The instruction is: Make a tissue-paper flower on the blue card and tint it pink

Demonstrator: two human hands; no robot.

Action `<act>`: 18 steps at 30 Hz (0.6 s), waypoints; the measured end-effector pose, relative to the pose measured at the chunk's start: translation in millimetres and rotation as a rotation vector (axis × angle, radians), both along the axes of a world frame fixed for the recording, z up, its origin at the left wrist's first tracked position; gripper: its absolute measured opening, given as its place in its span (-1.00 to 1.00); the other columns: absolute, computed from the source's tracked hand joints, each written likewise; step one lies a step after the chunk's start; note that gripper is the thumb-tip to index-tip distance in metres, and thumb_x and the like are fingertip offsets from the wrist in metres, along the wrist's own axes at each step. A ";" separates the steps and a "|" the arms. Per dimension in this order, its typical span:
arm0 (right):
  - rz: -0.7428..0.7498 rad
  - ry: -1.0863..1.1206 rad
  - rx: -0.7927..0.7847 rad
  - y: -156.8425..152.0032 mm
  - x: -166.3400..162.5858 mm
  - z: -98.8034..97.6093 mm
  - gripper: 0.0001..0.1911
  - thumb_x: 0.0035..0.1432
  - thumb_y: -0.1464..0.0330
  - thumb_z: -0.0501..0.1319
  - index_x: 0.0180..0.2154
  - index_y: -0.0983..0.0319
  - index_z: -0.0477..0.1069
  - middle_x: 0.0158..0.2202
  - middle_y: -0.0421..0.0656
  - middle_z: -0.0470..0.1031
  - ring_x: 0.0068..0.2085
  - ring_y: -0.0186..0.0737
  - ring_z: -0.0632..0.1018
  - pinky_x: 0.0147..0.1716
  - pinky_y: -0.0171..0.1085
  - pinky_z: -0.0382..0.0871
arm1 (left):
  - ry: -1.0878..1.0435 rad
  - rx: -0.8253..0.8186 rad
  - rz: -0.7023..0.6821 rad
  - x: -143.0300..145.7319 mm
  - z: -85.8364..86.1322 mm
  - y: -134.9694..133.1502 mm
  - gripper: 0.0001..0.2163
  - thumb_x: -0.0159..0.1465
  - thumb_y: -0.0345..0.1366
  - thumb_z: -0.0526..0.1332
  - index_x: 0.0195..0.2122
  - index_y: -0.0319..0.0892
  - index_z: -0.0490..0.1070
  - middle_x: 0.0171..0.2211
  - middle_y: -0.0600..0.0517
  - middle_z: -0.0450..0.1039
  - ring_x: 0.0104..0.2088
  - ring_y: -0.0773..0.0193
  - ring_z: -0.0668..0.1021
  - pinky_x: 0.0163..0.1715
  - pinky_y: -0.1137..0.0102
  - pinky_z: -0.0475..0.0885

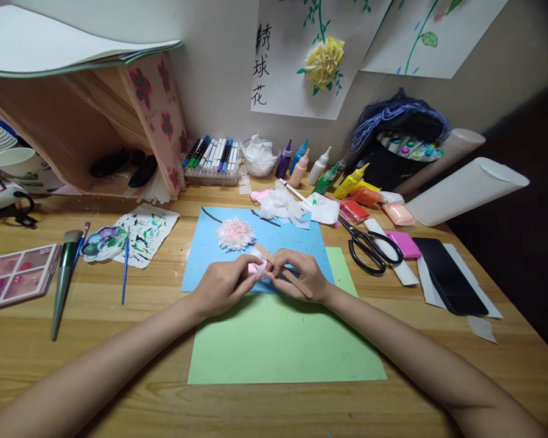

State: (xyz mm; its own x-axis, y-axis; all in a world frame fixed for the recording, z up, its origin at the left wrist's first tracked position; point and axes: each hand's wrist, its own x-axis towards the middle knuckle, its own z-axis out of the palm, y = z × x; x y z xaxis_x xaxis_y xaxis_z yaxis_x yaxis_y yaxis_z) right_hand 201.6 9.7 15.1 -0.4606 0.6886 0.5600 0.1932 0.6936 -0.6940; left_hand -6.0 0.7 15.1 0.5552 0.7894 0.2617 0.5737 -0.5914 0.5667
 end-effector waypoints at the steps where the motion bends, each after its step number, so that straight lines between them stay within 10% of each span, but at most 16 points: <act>1: -0.001 -0.003 -0.010 -0.5 -0.5 -0.1 -0.88 0.07 0.48 0.22 -0.41 0.20 0.28 -0.42 -0.16 0.49 -0.40 -0.32 0.51 -0.39 -0.32 0.41 | 0.000 0.002 0.007 0.6 -0.1 0.1 -0.77 0.35 -0.17 0.00 -0.12 -0.17 0.31 -0.57 0.16 0.36 -0.60 0.42 0.37 -0.51 0.52 0.22; 10: -0.030 0.001 -0.054 -3.4 8.6 -4.3 -0.72 0.31 0.30 -0.09 -0.35 0.20 0.32 -0.46 -0.17 0.44 -0.42 -0.30 0.45 -0.40 -0.30 0.33 | -0.037 -0.340 0.017 -9.0 9.6 -8.6 -0.82 0.27 -0.21 0.08 -0.35 -0.18 0.36 -0.63 0.18 0.22 -0.60 0.45 0.27 -0.54 0.51 0.15; 18: 0.133 -0.132 0.161 -1.3 5.3 -7.0 -0.63 0.34 0.31 -0.19 -0.40 0.21 0.28 -0.56 -0.18 0.36 -0.51 -0.28 0.30 -0.50 -0.31 0.20 | 0.105 -0.245 0.139 -12.7 9.4 -3.4 -0.85 0.22 -0.24 0.09 -0.40 -0.18 0.35 -0.61 0.16 0.27 -0.59 0.43 0.30 -0.52 0.48 0.12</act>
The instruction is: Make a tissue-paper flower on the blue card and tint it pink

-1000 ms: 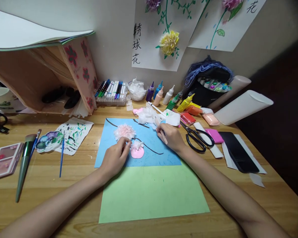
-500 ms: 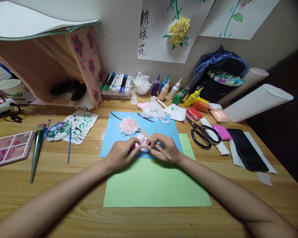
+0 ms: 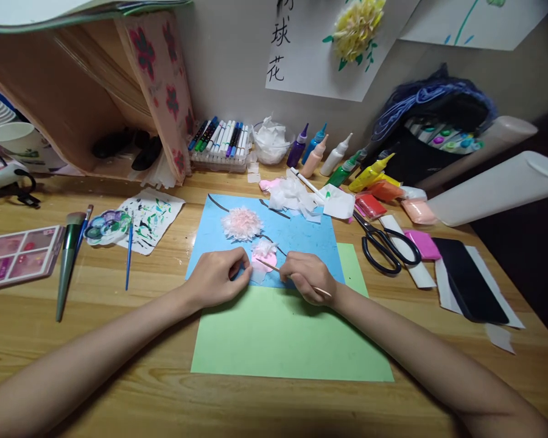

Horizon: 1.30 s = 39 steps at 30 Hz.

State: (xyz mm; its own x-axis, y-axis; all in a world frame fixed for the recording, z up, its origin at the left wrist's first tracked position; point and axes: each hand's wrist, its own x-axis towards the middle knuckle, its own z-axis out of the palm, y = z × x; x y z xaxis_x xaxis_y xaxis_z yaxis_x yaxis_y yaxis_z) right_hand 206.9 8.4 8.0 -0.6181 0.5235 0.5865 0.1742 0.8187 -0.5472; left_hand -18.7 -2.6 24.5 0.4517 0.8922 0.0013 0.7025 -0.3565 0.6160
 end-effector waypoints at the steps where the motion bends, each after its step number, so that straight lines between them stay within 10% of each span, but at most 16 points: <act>1: -0.002 -0.033 0.014 0.4 -0.9 0.6 -0.64 0.34 0.32 -0.18 -0.39 0.21 0.28 -0.55 -0.18 0.36 -0.51 -0.29 0.31 -0.49 -0.31 0.20 | 0.011 0.008 0.000 0.3 -0.1 0.2 -0.85 0.23 -0.23 0.09 -0.40 -0.17 0.35 -0.61 0.16 0.27 -0.59 0.43 0.30 -0.52 0.48 0.12; 39: -0.062 -0.153 0.244 -7.6 -6.5 4.2 -0.65 0.32 0.37 -0.18 -0.41 0.20 0.29 -0.60 -0.17 0.33 -0.54 -0.25 0.28 -0.52 -0.27 0.15 | 0.211 0.080 0.276 19.8 -4.5 10.7 -0.81 0.28 -0.18 0.04 -0.26 -0.15 0.37 -0.50 0.07 0.47 -0.51 0.28 0.49 -0.49 0.44 0.18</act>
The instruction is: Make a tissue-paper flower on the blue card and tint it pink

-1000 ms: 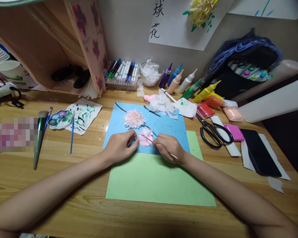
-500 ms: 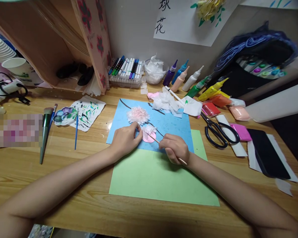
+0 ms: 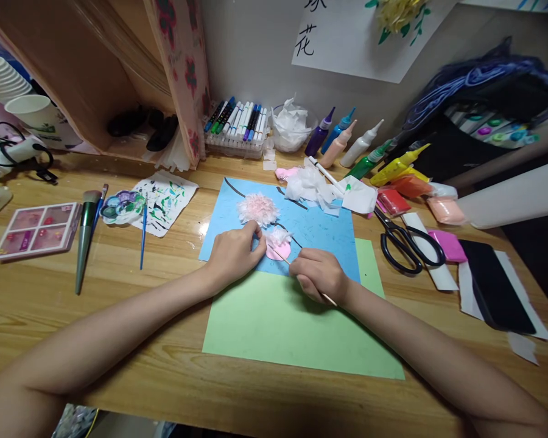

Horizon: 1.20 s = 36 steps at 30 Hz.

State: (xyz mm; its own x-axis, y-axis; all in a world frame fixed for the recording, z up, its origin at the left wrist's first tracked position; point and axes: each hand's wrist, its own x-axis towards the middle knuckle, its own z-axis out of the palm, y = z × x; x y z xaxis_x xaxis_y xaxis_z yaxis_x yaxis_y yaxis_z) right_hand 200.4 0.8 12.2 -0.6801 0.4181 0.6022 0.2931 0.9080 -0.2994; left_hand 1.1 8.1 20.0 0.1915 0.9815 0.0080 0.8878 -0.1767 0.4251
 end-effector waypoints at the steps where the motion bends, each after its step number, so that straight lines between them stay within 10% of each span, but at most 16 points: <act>1: -0.024 -0.014 -0.012 0.7 -1.1 -0.3 -0.67 0.31 0.38 -0.16 -0.40 0.20 0.29 -0.59 -0.17 0.33 -0.54 -0.25 0.29 -0.51 -0.27 0.15 | 0.001 -0.004 -0.001 0.1 0.1 0.1 -0.81 0.28 -0.19 0.04 -0.26 -0.15 0.37 -0.50 0.07 0.47 -0.51 0.28 0.49 -0.49 0.44 0.18; 15: -0.105 0.055 -0.142 3.6 -5.7 -2.6 -0.67 0.32 0.39 -0.14 -0.44 0.21 0.27 -0.59 -0.17 0.33 -0.53 -0.27 0.32 -0.49 -0.28 0.20 | 0.020 0.025 -0.012 -0.6 -3.4 0.0 -0.79 0.29 -0.16 0.03 -0.25 -0.14 0.37 -0.52 0.08 0.47 -0.50 0.26 0.51 -0.52 0.43 0.13; 26: -0.495 0.391 -0.940 44.9 -46.3 28.8 -0.46 0.24 -0.02 -0.06 -0.62 0.18 0.18 -0.86 -0.33 0.16 -0.79 -0.39 0.28 -0.73 -0.36 0.14 | 0.045 0.008 -0.033 -0.6 -0.6 -0.4 -0.78 0.30 -0.16 0.03 -0.22 -0.14 0.38 -0.48 0.06 0.51 -0.48 0.26 0.53 -0.52 0.44 0.15; 36: -0.228 0.335 -0.459 30.7 -29.3 18.5 -0.45 0.35 0.25 -0.12 -0.68 0.21 0.19 -0.74 -0.26 0.21 -0.69 -0.44 0.25 -0.61 -0.36 0.15 | 0.054 0.035 -0.038 -0.8 -4.1 -1.1 -0.77 0.31 -0.14 0.01 -0.22 -0.14 0.36 -0.48 0.07 0.51 -0.47 0.24 0.55 -0.51 0.43 0.16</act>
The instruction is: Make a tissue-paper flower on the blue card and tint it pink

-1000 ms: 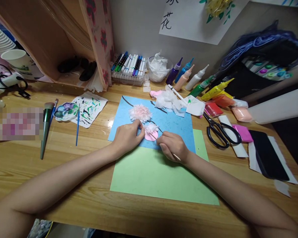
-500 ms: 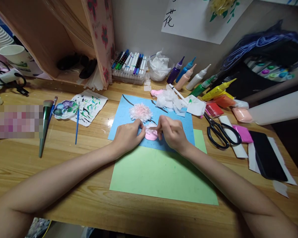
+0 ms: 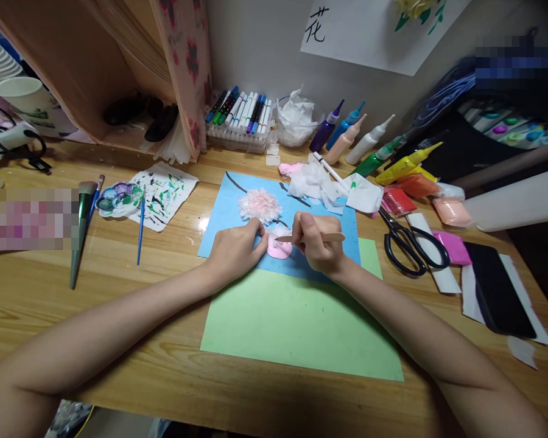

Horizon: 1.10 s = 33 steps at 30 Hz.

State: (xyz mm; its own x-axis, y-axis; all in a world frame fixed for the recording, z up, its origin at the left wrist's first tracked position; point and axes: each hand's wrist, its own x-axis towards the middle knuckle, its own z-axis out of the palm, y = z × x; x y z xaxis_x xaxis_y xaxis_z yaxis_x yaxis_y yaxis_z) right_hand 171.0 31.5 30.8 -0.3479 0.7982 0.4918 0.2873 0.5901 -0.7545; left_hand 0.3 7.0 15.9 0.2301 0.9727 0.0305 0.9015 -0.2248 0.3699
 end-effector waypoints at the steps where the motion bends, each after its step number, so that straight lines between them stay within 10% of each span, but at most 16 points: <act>1: 0.014 -0.015 0.048 -0.2 -0.1 -0.8 -0.46 0.35 0.28 -0.12 -0.68 0.21 0.18 -0.74 -0.26 0.21 -0.69 -0.43 0.25 -0.61 -0.35 0.14 | 0.001 0.000 -0.002 -0.1 0.0 -0.1 -0.77 0.31 -0.14 0.01 -0.22 -0.14 0.36 -0.48 0.07 0.51 -0.47 0.24 0.55 -0.52 0.43 0.16; 14: 0.042 -0.200 0.339 6.0 -7.5 -2.3 -0.51 0.34 0.37 -0.16 -0.64 0.20 0.14 -0.72 -0.25 0.22 -0.68 -0.41 0.28 -0.62 -0.35 0.12 | 0.026 0.003 0.010 1.1 0.6 0.5 -0.77 0.30 -0.18 0.00 -0.22 -0.16 0.36 -0.46 0.03 0.53 -0.46 0.24 0.55 -0.52 0.43 0.14; 23: -0.197 -0.113 -0.133 13.3 -21.9 8.4 -0.46 0.34 0.20 -0.10 -0.68 0.20 0.16 -0.76 -0.28 0.22 -0.65 -0.40 0.36 -0.55 -0.36 0.21 | 0.017 0.004 -0.013 0.8 1.4 0.5 -0.79 0.29 -0.15 0.02 -0.24 -0.13 0.36 -0.47 0.06 0.53 -0.47 0.21 0.55 -0.54 0.42 0.11; 33: -0.106 -0.113 -0.075 8.2 -15.2 12.6 -0.43 0.34 0.15 -0.13 -0.68 0.20 0.17 -0.76 -0.28 0.21 -0.66 -0.42 0.34 -0.57 -0.36 0.19 | 0.041 -0.009 -0.015 1.1 1.7 0.1 -0.77 0.30 -0.16 0.01 -0.21 -0.14 0.36 -0.43 0.04 0.54 -0.44 0.22 0.57 -0.52 0.43 0.17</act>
State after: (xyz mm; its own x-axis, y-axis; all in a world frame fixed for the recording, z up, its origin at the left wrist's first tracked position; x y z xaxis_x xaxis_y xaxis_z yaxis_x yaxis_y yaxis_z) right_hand 155.8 39.7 43.4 -0.3092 0.8664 0.3920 0.4303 0.4950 -0.7548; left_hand 1.4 7.1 17.6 0.2458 0.9692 0.0123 0.9124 -0.2356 0.3345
